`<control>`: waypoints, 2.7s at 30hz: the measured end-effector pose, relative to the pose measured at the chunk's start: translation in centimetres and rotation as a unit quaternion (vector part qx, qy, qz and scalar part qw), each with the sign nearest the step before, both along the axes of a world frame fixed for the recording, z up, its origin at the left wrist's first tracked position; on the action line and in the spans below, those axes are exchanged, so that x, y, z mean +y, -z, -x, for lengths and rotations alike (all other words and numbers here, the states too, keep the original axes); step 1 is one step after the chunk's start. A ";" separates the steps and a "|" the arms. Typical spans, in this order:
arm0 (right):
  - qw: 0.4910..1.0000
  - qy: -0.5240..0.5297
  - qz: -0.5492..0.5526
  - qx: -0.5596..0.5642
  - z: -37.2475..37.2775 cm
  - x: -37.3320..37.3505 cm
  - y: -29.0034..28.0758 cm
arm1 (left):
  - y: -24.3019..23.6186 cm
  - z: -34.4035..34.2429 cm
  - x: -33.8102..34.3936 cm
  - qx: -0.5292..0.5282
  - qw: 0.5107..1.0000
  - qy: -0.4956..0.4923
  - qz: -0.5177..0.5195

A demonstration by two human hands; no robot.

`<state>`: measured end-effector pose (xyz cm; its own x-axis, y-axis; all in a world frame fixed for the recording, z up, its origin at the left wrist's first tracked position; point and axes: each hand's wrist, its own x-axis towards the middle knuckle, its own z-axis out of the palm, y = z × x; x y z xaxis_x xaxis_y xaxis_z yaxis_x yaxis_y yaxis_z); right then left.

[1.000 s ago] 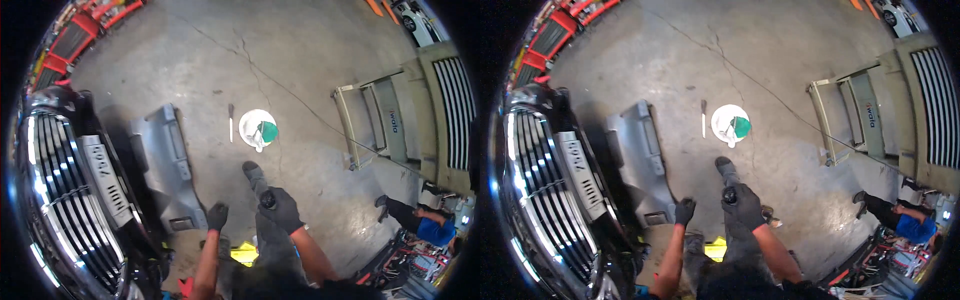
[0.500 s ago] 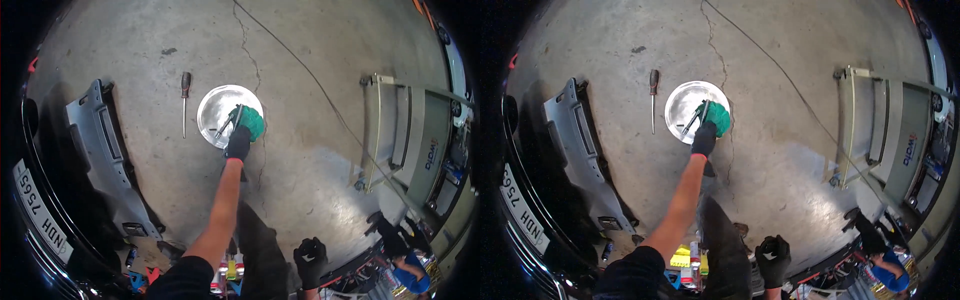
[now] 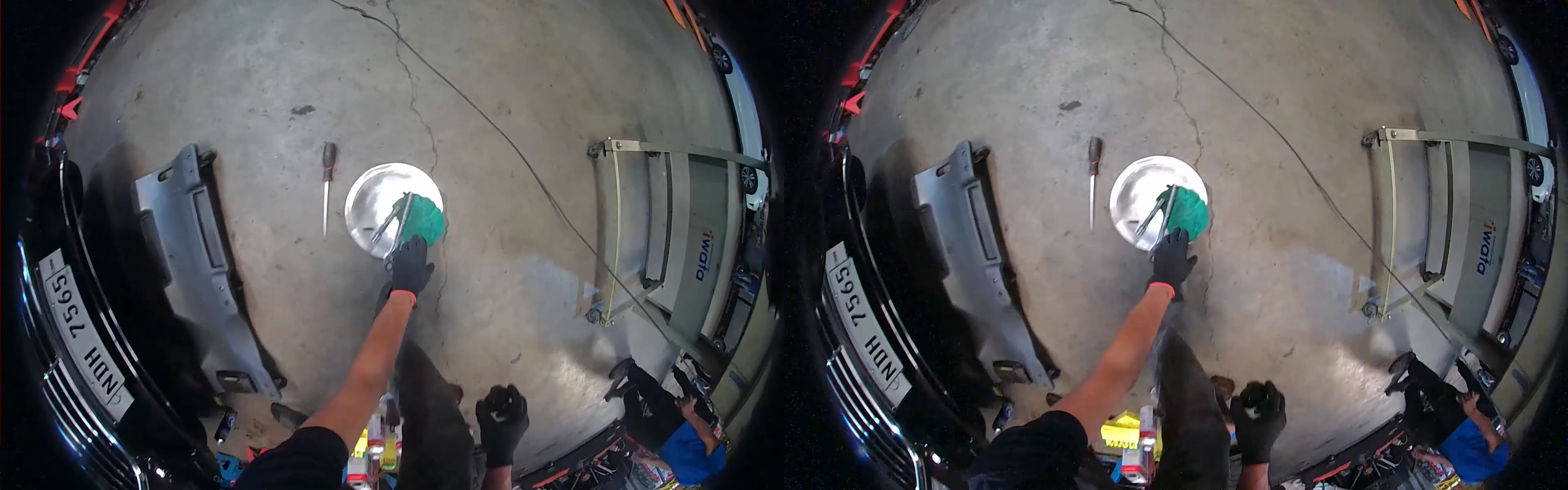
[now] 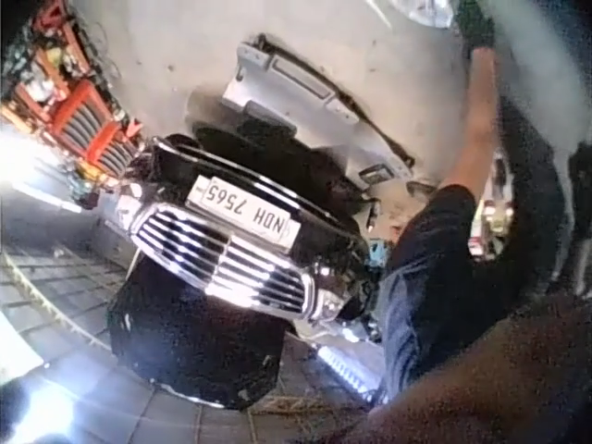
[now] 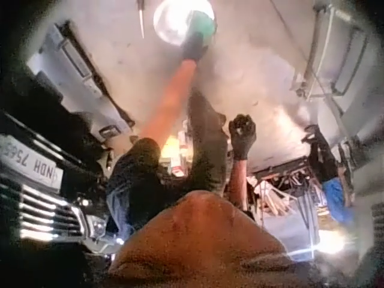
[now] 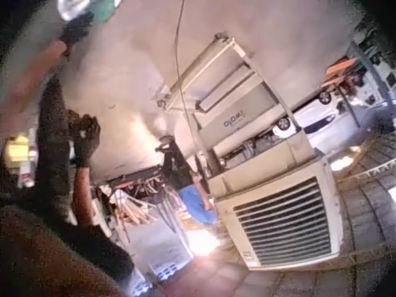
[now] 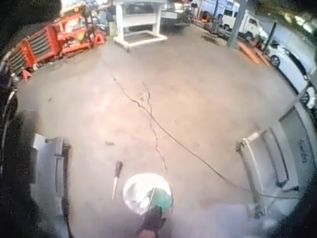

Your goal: Replace the oil filter and fill the engine with new motor oil.

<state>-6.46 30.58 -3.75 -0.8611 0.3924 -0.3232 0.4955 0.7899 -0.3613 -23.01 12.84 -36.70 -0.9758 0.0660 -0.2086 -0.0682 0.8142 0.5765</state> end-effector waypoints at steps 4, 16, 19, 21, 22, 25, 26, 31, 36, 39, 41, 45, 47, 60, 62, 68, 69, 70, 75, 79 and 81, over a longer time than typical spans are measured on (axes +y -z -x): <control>0.987 0.101 0.092 -0.090 -0.9 1.5 1.0 | 9.8 1.9 -5.3 0.123 0.990 -0.040 0.055; 0.991 0.013 0.090 0.097 1.5 -4.8 -10.2 | -16.6 -1.4 -20.0 -0.139 0.449 -0.204 -0.859; 0.972 -0.066 0.178 0.140 1.7 -13.3 -17.0 | -32.2 -6.5 -28.2 -0.117 0.470 -0.325 -0.812; 0.955 -0.130 0.218 0.152 -0.4 -20.2 -23.3 | -41.2 -12.7 -34.9 -0.044 0.497 -0.334 -0.800; 0.944 -0.169 0.239 0.153 -1.5 -24.1 -26.2 | -46.1 -15.6 -37.6 0.031 0.586 -0.323 -0.742; 0.891 -0.245 0.325 0.200 -8.8 -34.2 -34.8 | -50.3 -28.6 -46.9 0.177 0.838 -0.296 -0.422; 0.884 -0.238 0.337 0.219 -10.9 -36.9 -37.0 | -58.8 -30.2 -48.4 0.193 0.828 -0.335 -0.406; 0.796 -0.410 0.418 0.152 -20.1 -51.4 -45.1 | -78.5 -50.2 -59.9 0.202 0.804 -0.488 -0.273; 0.631 -0.617 0.462 0.083 -26.8 -64.1 -51.3 | -83.3 -69.5 -63.6 0.338 0.599 -0.583 -0.432; 0.535 -0.742 0.382 0.134 -30.6 -71.3 -53.9 | -83.1 -78.1 -65.1 0.391 0.572 -0.603 -0.394; 0.499 -0.775 0.378 0.084 -33.6 -75.5 -55.4 | -82.5 -82.6 -66.2 0.398 0.565 -0.634 -0.348; 0.410 -0.829 0.358 0.131 -39.5 -82.9 -55.9 | -83.1 -90.7 -72.1 0.423 0.510 -0.703 -0.258; 0.391 -0.836 0.355 0.149 -43.5 -86.8 -56.0 | -82.8 -94.7 -77.5 0.412 0.523 -0.723 -0.188; 0.410 -0.826 0.347 0.171 -66.6 -114.5 -59.9 | -84.5 -109.9 -120.7 0.495 0.555 -0.664 -0.081; 0.398 -0.825 0.361 0.175 -69.6 -120.0 -60.7 | -81.6 -112.9 -123.3 0.425 0.576 -0.696 0.055; 0.371 -0.855 0.315 0.178 -76.1 -135.3 -61.4 | -82.9 -116.1 -121.4 0.410 0.622 -0.667 -0.018; 0.355 -0.868 0.296 0.182 -77.9 -137.8 -60.7 | -81.3 -117.8 -121.8 0.431 0.594 -0.677 0.065; 0.353 -0.877 0.266 0.190 -78.0 -140.0 -59.4 | -81.8 -117.2 -121.2 0.433 0.601 -0.669 0.060; 0.337 -0.889 0.189 0.245 -78.5 -143.1 -55.8 | -83.3 -118.0 -114.5 0.459 0.561 -0.688 -0.018; 0.386 -0.830 0.288 0.281 -77.4 -137.5 -57.7 | -82.6 -119.5 -109.9 0.500 0.533 -0.679 -0.070; 0.400 -0.774 0.426 0.245 -75.8 -132.2 -58.0 | -83.0 -120.3 -108.5 0.423 0.640 -0.607 0.207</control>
